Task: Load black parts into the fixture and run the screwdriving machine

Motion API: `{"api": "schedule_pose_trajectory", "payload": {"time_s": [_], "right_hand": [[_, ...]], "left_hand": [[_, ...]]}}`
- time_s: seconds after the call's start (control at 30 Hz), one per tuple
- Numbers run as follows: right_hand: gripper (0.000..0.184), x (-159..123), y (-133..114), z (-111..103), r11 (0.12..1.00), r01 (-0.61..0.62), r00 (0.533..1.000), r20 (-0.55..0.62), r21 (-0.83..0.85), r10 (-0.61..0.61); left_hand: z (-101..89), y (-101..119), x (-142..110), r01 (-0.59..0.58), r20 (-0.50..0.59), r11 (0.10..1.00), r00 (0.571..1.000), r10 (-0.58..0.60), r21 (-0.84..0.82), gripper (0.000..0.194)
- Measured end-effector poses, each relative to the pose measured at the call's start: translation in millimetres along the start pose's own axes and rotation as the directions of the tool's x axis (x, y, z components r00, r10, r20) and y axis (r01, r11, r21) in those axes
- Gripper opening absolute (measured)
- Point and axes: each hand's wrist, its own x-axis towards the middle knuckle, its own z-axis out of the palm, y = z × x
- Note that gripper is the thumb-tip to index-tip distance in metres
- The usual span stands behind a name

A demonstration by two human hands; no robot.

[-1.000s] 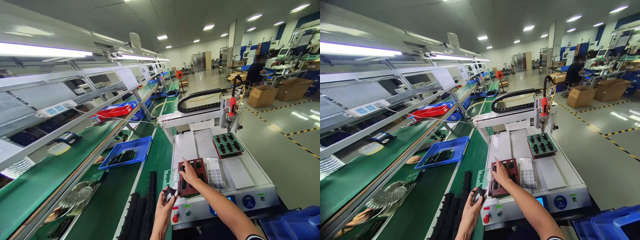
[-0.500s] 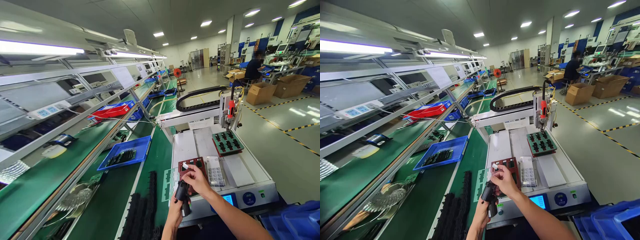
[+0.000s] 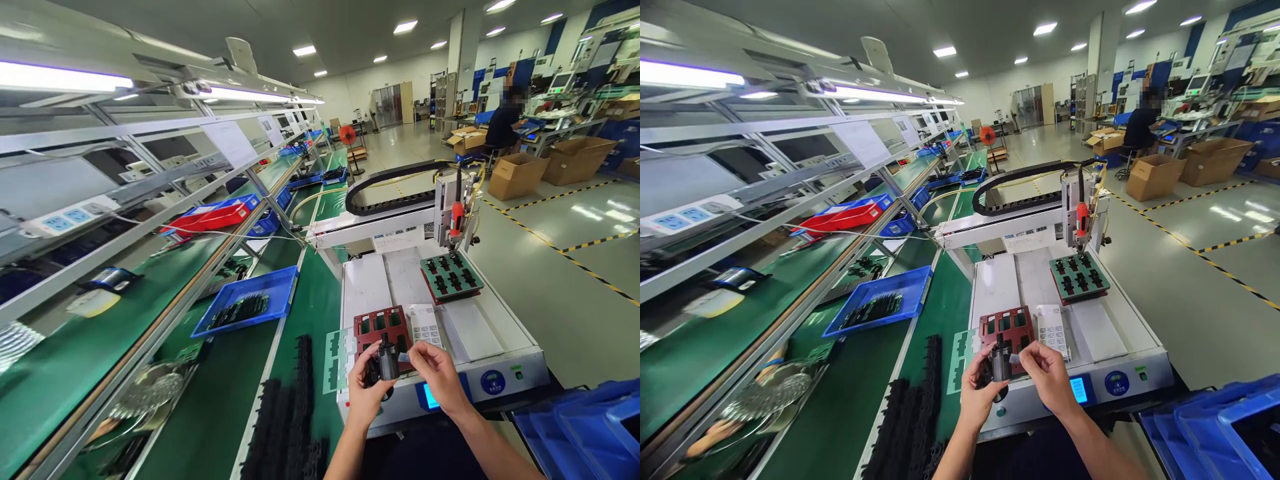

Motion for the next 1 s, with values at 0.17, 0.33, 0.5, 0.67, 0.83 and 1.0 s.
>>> {"api": "schedule_pose_trajectory", "payload": {"time_s": [0.17,0.33,0.5,0.67,0.83,1.0], "right_hand": [[0.041,-8,-5,-1,0.996,-0.085,0.990,0.112,-0.003,0.085],[0.045,-6,-4,4,0.985,-0.061,0.992,0.101,-0.162,0.078],[0.045,-8,-11,9,0.963,-0.023,0.995,0.085,-0.268,0.047],[0.043,-7,-12,10,0.947,0.042,0.997,0.067,-0.318,-0.022],[0.039,-8,-14,13,0.878,0.179,0.983,0.051,-0.444,-0.175],[0.019,-13,-7,13,0.633,0.394,0.878,0.071,-0.667,-0.473]], "left_hand": [[8.8,3,1,-0.075,0.027,0.997,0.997,0.075,0.028,0.067],[9.1,-1,0,-0.085,0.062,0.995,0.995,0.082,0.053,0.063],[8.7,-2,1,-0.103,0.065,0.992,0.993,0.099,0.073,0.061],[9.0,-1,2,-0.103,0.051,0.992,0.994,0.099,0.071,0.060],[10.6,6,2,-0.105,0.065,0.989,0.993,0.099,0.101,0.058],[11.7,7,1,-0.107,0.060,0.988,0.993,0.100,0.108,0.057]]}}
